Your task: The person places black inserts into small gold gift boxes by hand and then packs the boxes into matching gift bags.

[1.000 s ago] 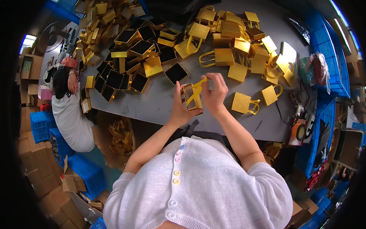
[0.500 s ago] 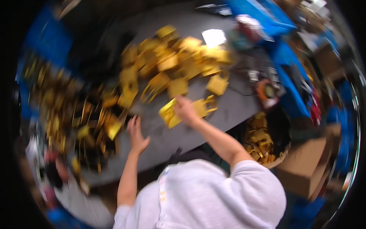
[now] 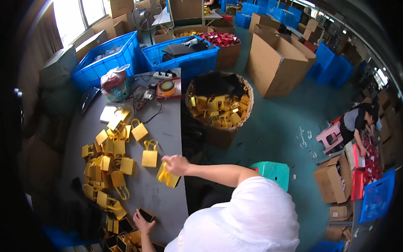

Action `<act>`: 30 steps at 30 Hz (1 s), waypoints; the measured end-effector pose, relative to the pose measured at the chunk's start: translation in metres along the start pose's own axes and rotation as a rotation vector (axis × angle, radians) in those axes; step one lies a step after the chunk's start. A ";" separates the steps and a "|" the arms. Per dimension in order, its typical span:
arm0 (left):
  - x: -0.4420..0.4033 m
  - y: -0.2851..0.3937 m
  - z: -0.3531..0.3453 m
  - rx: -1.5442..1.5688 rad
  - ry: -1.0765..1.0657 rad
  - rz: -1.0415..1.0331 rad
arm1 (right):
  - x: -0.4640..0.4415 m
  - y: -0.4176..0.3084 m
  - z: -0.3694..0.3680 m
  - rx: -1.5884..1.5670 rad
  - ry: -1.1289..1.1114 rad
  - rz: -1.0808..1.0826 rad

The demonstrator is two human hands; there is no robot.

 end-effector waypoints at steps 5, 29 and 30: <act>0.010 0.027 0.004 0.109 0.067 -0.003 | 0.051 0.025 0.014 -0.588 0.318 -0.066; 0.039 0.232 0.127 1.446 -0.869 -0.584 | 0.079 -0.025 0.001 -0.679 0.012 -0.001; 0.037 0.226 0.122 1.505 -0.871 -0.539 | 0.076 -0.023 0.003 -0.679 0.011 0.005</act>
Point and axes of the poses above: each hand's wrist, its own x-axis away from the middle knuckle, its own z-axis out of the back of the hand, y = z × x, the point moved 4 cm from there along -x, towards the middle knuckle, and after that the axes turned 8 degrees about -y, right-handed, at the moved point
